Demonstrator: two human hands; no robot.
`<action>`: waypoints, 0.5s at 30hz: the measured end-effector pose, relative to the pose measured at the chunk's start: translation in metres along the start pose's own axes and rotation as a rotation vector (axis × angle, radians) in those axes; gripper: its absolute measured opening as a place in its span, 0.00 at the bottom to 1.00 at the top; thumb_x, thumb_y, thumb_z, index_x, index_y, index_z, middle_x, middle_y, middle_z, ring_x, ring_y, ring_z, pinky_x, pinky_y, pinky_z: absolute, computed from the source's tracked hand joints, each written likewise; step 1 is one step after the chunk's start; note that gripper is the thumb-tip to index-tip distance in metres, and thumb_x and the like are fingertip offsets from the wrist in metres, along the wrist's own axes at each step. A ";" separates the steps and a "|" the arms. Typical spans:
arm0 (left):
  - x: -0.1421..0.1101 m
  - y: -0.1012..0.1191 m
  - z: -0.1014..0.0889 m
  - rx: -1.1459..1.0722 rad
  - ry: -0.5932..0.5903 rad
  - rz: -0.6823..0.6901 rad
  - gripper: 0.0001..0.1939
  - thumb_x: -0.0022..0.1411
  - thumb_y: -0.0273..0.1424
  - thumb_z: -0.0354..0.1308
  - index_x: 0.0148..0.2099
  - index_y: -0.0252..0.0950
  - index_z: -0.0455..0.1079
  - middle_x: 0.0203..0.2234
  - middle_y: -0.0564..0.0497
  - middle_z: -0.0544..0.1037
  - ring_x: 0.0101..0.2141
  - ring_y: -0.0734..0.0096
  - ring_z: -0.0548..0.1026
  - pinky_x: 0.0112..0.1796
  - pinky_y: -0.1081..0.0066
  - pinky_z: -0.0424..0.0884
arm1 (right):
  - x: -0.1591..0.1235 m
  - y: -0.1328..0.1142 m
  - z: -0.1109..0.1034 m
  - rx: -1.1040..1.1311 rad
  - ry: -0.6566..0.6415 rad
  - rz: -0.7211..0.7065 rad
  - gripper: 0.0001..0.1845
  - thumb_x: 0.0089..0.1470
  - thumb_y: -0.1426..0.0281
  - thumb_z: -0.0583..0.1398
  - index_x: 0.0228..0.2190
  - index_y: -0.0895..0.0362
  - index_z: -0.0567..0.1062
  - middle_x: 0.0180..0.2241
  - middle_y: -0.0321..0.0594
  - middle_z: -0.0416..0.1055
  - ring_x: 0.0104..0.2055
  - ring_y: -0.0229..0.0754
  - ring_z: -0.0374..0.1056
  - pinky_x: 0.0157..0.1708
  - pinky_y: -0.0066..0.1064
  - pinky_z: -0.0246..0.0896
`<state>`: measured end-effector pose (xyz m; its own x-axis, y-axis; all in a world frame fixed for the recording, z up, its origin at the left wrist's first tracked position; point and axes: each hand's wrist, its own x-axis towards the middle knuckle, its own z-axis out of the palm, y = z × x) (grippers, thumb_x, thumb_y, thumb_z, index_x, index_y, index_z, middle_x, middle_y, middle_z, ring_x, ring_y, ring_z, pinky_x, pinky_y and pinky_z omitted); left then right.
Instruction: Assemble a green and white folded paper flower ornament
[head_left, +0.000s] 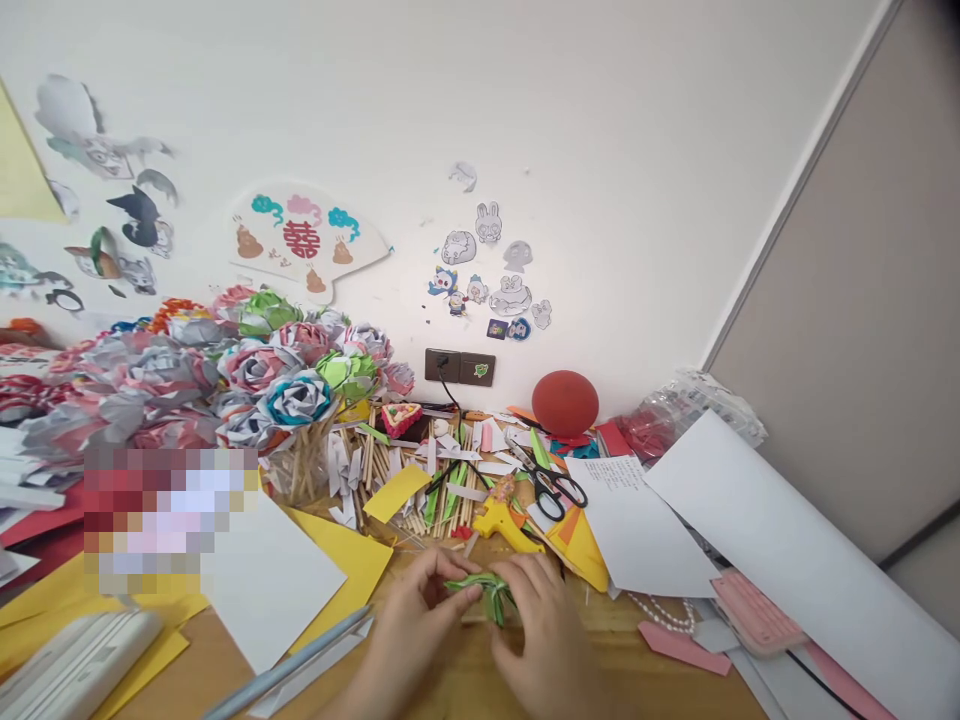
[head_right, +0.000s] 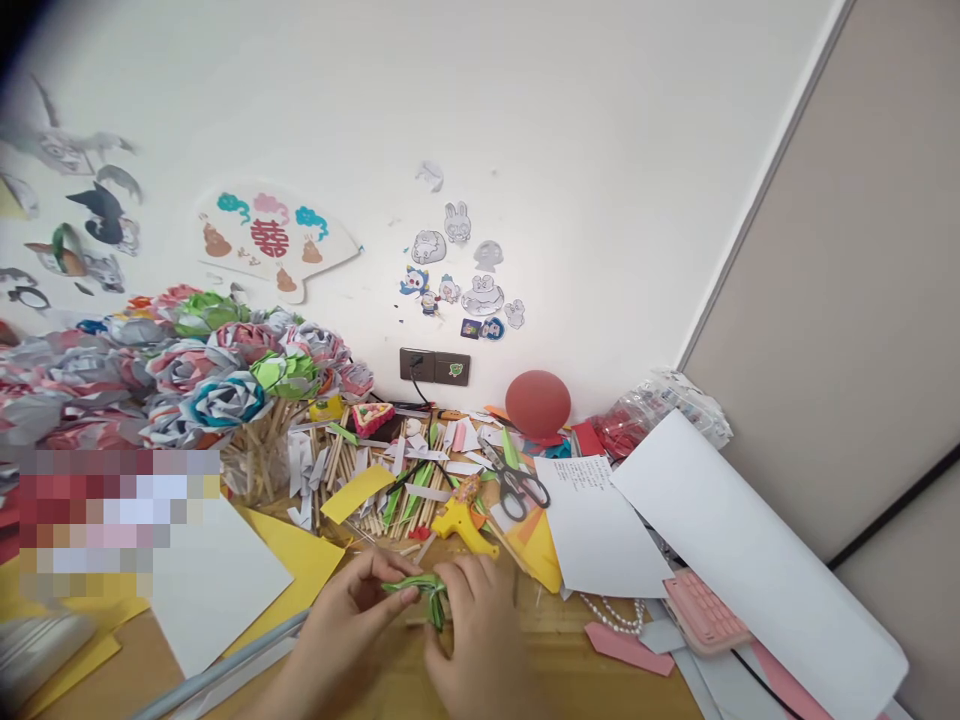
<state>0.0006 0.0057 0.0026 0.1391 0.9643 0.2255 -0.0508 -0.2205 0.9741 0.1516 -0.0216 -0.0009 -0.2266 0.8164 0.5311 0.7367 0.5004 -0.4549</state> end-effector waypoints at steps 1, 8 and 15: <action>0.002 0.001 -0.002 0.035 0.007 0.011 0.11 0.48 0.34 0.62 0.25 0.36 0.62 0.28 0.49 0.74 0.32 0.64 0.73 0.34 0.67 0.69 | 0.000 0.002 -0.001 0.006 0.008 -0.027 0.24 0.39 0.82 0.53 0.42 0.57 0.65 0.39 0.44 0.65 0.43 0.48 0.60 0.43 0.41 0.57; 0.004 0.001 -0.013 0.653 -0.147 0.355 0.08 0.55 0.27 0.55 0.39 0.39 0.69 0.36 0.46 0.74 0.37 0.62 0.72 0.37 0.66 0.69 | 0.002 0.014 -0.007 0.008 -0.158 -0.106 0.26 0.42 0.82 0.50 0.45 0.58 0.64 0.39 0.44 0.67 0.41 0.47 0.62 0.41 0.39 0.60; 0.001 0.001 -0.006 1.078 -0.248 0.791 0.09 0.58 0.21 0.47 0.37 0.34 0.67 0.25 0.48 0.75 0.27 0.66 0.70 0.30 0.66 0.65 | -0.002 0.010 -0.005 0.006 -0.208 -0.094 0.30 0.38 0.82 0.51 0.47 0.58 0.62 0.40 0.43 0.66 0.42 0.47 0.61 0.41 0.39 0.59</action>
<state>-0.0054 0.0074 0.0039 0.6119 0.5010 0.6121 0.5766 -0.8122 0.0884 0.1625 -0.0199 -0.0030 -0.4210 0.8075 0.4131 0.7024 0.5784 -0.4149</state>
